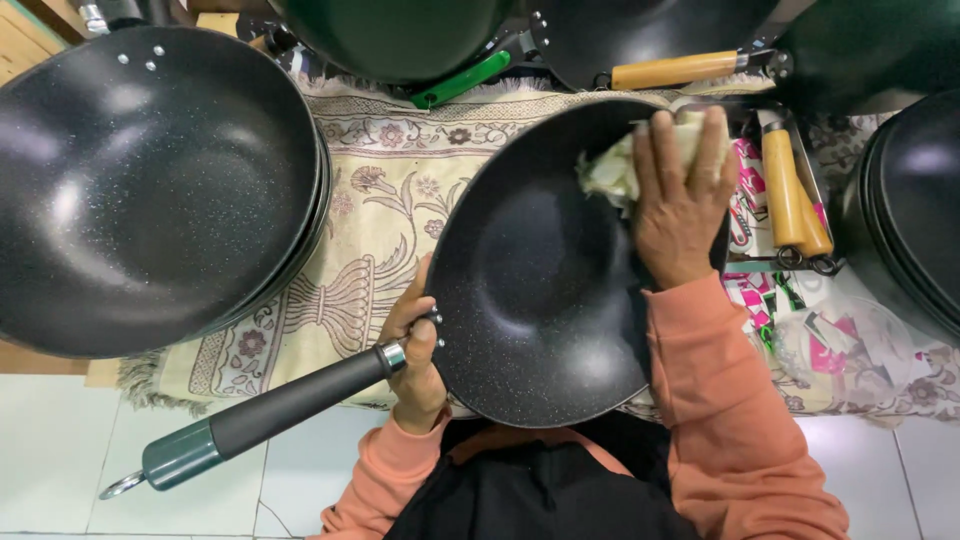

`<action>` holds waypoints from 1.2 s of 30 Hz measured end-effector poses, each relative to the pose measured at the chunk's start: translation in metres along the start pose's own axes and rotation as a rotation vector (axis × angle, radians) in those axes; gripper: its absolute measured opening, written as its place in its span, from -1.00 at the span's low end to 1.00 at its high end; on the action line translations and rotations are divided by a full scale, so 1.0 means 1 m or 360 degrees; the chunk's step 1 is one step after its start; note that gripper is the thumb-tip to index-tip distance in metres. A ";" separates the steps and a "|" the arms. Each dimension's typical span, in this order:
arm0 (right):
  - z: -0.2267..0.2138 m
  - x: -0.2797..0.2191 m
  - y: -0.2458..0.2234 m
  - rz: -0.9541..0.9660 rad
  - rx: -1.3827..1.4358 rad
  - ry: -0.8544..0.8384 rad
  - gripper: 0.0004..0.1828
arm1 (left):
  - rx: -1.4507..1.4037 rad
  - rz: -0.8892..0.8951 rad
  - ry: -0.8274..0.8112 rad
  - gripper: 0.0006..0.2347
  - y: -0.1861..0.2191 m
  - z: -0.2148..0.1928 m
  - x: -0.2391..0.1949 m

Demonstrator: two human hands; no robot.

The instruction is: Assembling a handle onto a wok using a screwdriver and manual fitting.

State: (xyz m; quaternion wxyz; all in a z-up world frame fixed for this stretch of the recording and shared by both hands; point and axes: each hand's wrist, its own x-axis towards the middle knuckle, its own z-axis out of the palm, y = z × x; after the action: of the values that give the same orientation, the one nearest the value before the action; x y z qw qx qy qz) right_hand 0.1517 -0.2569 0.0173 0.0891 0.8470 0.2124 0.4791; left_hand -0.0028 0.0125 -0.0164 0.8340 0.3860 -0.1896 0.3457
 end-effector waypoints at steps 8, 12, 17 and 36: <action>-0.038 0.054 0.001 0.0595 0.0875 0.0091 -0.70 | 0.0241 -0.0168 -0.0230 -0.77 0.021 0.010 0.011; -0.049 0.096 -0.022 0.0386 0.1079 0.0258 -0.71 | 0.0137 -0.0170 -0.0275 -0.75 0.021 0.012 0.011; -0.070 0.119 -0.081 0.0115 0.1253 0.0202 -0.75 | 0.0313 -0.0150 -0.0212 -0.84 0.019 0.016 0.012; -0.056 -0.035 -0.028 0.0032 0.0107 -0.0764 -0.43 | 0.0084 0.0020 0.0054 -0.84 -0.005 -0.004 0.008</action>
State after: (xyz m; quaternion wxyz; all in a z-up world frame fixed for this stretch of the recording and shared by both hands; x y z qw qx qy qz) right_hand 0.0807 -0.2504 0.0091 0.1040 0.9412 0.1926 0.2575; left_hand 0.0062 0.0170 -0.0170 0.8245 0.4007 -0.1687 0.3621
